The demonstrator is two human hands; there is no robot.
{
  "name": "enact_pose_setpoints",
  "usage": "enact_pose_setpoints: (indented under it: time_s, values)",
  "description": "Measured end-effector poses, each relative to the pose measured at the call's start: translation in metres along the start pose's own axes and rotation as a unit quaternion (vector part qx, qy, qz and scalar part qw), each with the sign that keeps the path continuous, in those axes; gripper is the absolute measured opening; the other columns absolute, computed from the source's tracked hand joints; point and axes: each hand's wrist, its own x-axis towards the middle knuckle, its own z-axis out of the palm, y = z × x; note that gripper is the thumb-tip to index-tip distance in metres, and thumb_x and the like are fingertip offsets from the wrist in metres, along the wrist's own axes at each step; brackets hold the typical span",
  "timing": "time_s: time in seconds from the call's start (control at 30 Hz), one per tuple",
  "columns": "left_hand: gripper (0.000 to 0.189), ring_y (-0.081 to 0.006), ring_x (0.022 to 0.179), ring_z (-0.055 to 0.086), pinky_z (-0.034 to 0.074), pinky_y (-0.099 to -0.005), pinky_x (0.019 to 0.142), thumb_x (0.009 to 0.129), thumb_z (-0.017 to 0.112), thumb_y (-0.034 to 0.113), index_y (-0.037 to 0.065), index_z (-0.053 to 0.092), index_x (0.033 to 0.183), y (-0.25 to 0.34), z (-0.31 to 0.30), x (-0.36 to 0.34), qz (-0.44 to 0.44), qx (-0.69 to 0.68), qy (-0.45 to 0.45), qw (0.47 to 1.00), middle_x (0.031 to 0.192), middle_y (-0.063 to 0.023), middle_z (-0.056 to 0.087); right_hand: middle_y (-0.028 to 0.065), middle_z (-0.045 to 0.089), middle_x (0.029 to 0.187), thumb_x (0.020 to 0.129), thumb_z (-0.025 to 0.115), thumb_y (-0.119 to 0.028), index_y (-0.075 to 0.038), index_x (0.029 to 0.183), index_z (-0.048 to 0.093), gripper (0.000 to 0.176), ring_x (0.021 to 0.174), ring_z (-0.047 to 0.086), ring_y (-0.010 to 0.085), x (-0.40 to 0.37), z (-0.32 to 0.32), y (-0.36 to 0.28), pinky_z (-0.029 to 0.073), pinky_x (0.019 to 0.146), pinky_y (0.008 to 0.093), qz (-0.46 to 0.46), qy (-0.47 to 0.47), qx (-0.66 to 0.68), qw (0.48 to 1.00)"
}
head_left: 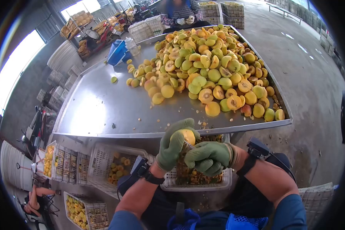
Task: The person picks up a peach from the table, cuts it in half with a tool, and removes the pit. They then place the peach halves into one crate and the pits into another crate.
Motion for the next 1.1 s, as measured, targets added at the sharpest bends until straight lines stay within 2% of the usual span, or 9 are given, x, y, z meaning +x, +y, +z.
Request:
enact_pose_setpoints:
  time_s: [0.07,0.17,0.37,0.43,0.53,0.77,0.93,1.07,1.1]
  values:
    - [0.067,-0.0214,0.099,0.067,0.056,-0.0349,0.09,0.104,0.049,0.051,-0.003,0.045,0.143,0.0,0.007,-0.002,0.003,-0.007,0.026,1.0,0.109,-0.0151,0.069,-0.0071,0.042,0.057,0.105,0.053,-0.03,-0.009,0.099,0.063,0.024,0.037,0.034,0.0032,0.009,-0.012,0.013,0.026,0.031,0.0209,-0.011,-0.097,0.103,0.99]
    - [0.069,-0.0215,0.099,0.067,0.056,-0.0355,0.09,0.105,0.044,0.054,-0.002,0.043,0.144,0.001,0.013,-0.007,-0.007,-0.002,0.053,0.999,0.11,-0.0153,0.068,-0.0077,0.041,0.056,0.106,0.051,-0.028,-0.008,0.1,0.063,0.024,0.037,0.034,0.0032,0.019,-0.02,0.028,0.026,0.03,0.0208,-0.027,-0.179,0.149,0.972]
    - [0.072,-0.0184,0.094,0.067,0.057,-0.033,0.084,0.105,0.037,0.059,-0.001,0.044,0.144,-0.002,0.021,-0.015,-0.02,-0.051,0.114,0.992,0.106,-0.0136,0.068,-0.0086,0.042,0.055,0.105,0.052,-0.027,-0.008,0.1,0.062,0.023,0.037,0.036,0.0032,0.023,-0.012,0.029,0.026,0.031,0.0207,-0.035,-0.077,0.062,0.994]
    - [0.072,-0.0172,0.092,0.066,0.057,-0.0319,0.082,0.105,0.038,0.06,0.0,0.044,0.143,-0.003,0.026,-0.017,-0.038,-0.083,0.138,0.986,0.105,-0.0131,0.068,-0.0081,0.041,0.054,0.106,0.051,-0.029,-0.006,0.098,0.06,0.026,0.037,0.034,0.0025,0.024,-0.014,0.033,0.025,0.031,0.0205,-0.038,-0.081,0.078,0.993]
    - [0.07,-0.0136,0.085,0.063,0.054,-0.0273,0.074,0.107,0.035,0.057,-0.002,0.048,0.141,-0.009,0.027,-0.017,-0.006,-0.02,0.139,0.99,0.104,-0.0122,0.067,-0.0078,0.041,0.054,0.106,0.049,-0.029,-0.005,0.098,0.059,0.028,0.037,0.034,0.0024,0.026,-0.023,0.038,0.026,0.032,0.0206,-0.025,-0.122,0.133,0.983]
    - [0.077,-0.0188,0.09,0.067,0.057,-0.0316,0.079,0.101,0.038,0.067,0.001,0.047,0.14,-0.012,0.026,-0.016,-0.041,-0.017,0.093,0.995,0.104,-0.0137,0.068,-0.0068,0.042,0.053,0.108,0.043,-0.027,-0.002,0.101,0.057,0.03,0.035,0.035,0.0043,0.026,-0.032,0.05,0.027,0.031,0.0215,-0.067,-0.274,0.242,0.928]
    - [0.073,-0.0155,0.083,0.066,0.057,-0.0286,0.073,0.105,0.036,0.061,-0.003,0.051,0.137,-0.003,0.035,-0.014,-0.037,-0.106,0.098,0.989,0.104,-0.0126,0.068,-0.0066,0.043,0.053,0.108,0.043,-0.028,-0.001,0.101,0.056,0.031,0.035,0.036,0.005,0.018,-0.033,0.041,0.029,0.032,0.0225,-0.018,-0.262,0.216,0.94]
    - [0.078,-0.0215,0.085,0.067,0.059,-0.0331,0.075,0.101,0.035,0.069,0.002,0.049,0.138,-0.007,0.036,-0.012,-0.056,-0.074,0.107,0.99,0.101,-0.0146,0.068,-0.0066,0.041,0.054,0.107,0.044,-0.03,-0.003,0.097,0.058,0.031,0.036,0.037,0.0048,0.019,-0.032,0.041,0.032,0.033,0.0245,-0.021,-0.274,0.196,0.941]
    - [0.076,-0.0216,0.084,0.067,0.059,-0.0332,0.075,0.101,0.036,0.068,0.002,0.049,0.138,-0.009,0.036,-0.012,-0.074,-0.107,0.118,0.984,0.1,-0.0145,0.068,-0.0059,0.043,0.055,0.105,0.048,-0.031,-0.004,0.097,0.06,0.03,0.037,0.039,0.0052,0.017,-0.03,0.038,0.033,0.033,0.0248,-0.024,-0.212,0.147,0.966]
